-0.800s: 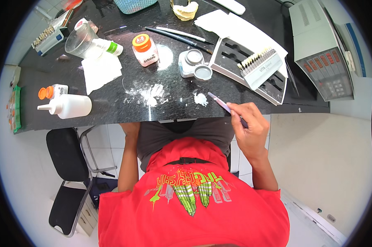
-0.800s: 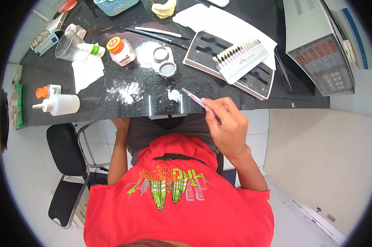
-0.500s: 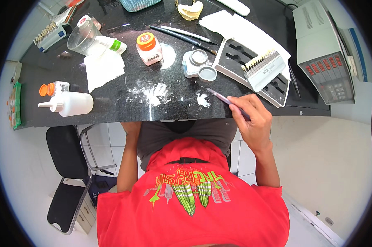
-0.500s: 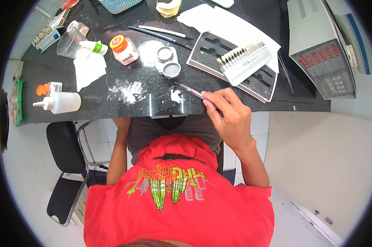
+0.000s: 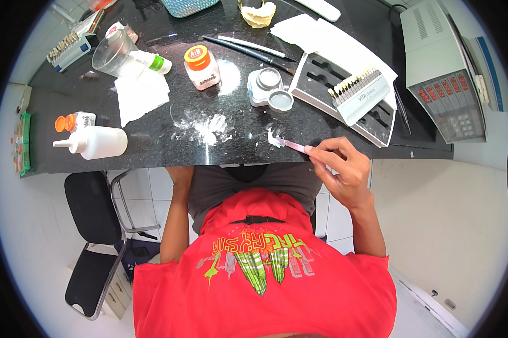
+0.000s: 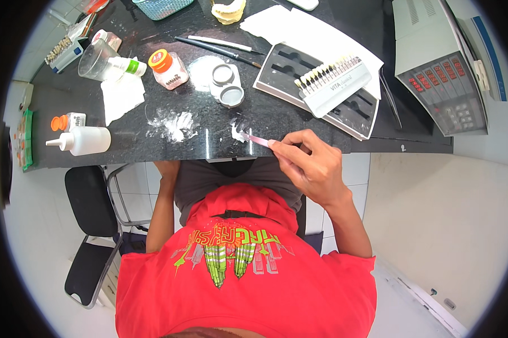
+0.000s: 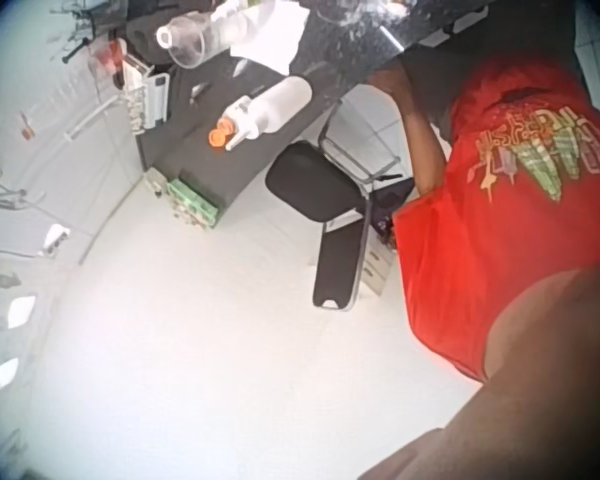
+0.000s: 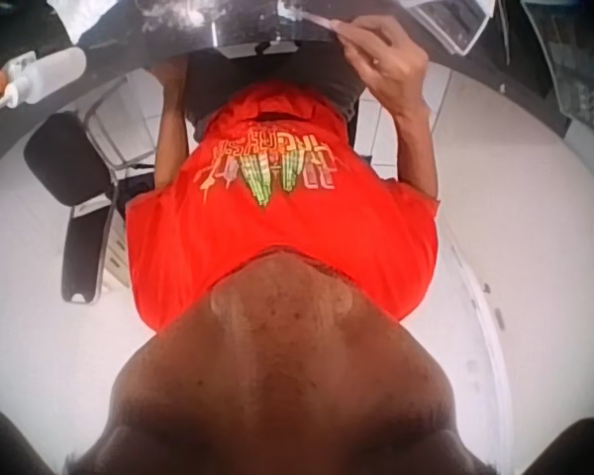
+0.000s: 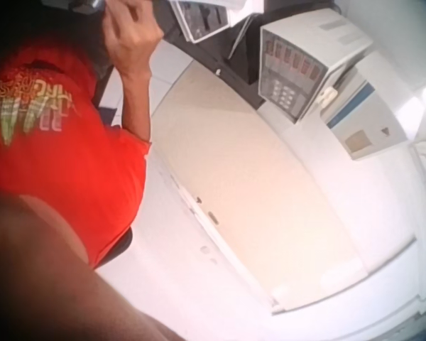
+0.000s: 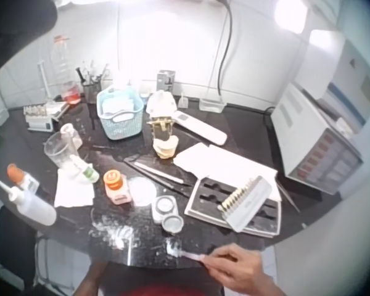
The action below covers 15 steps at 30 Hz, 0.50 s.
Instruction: The person prepares dental material by mixing powder and liquid on a bench using a brush, then applies the mixture to a dental model and adjusts the fit of a ceramic crown.
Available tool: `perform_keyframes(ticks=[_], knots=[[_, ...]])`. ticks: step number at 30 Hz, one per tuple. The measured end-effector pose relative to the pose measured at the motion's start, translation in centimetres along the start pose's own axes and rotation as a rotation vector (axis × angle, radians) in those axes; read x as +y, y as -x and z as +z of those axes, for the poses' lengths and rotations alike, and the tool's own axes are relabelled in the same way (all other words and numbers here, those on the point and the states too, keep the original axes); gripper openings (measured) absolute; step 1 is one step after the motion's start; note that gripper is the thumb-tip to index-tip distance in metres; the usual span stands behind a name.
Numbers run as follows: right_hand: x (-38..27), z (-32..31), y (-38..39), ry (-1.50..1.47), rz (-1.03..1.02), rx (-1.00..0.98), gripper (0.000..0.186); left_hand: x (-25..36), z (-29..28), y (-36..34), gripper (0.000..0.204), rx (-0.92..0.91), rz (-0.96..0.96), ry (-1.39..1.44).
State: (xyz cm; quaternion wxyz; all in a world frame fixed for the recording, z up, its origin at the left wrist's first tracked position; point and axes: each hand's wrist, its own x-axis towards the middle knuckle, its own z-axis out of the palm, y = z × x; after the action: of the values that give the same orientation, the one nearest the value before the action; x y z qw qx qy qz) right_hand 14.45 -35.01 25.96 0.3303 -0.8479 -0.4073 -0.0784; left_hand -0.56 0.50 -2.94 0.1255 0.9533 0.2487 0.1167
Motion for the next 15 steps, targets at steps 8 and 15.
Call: perform_keyframes(ticks=[8,15], knots=[[-0.2,0.1,0.0,-0.01,-0.009,0.015,0.031,-1.1,1.3,0.4,0.048,0.075,0.047,-0.012],[-1.2,-1.2,0.6,0.013,0.118,0.065,0.03,-0.4,0.7,0.2,0.047,0.077,0.013,0.114]])
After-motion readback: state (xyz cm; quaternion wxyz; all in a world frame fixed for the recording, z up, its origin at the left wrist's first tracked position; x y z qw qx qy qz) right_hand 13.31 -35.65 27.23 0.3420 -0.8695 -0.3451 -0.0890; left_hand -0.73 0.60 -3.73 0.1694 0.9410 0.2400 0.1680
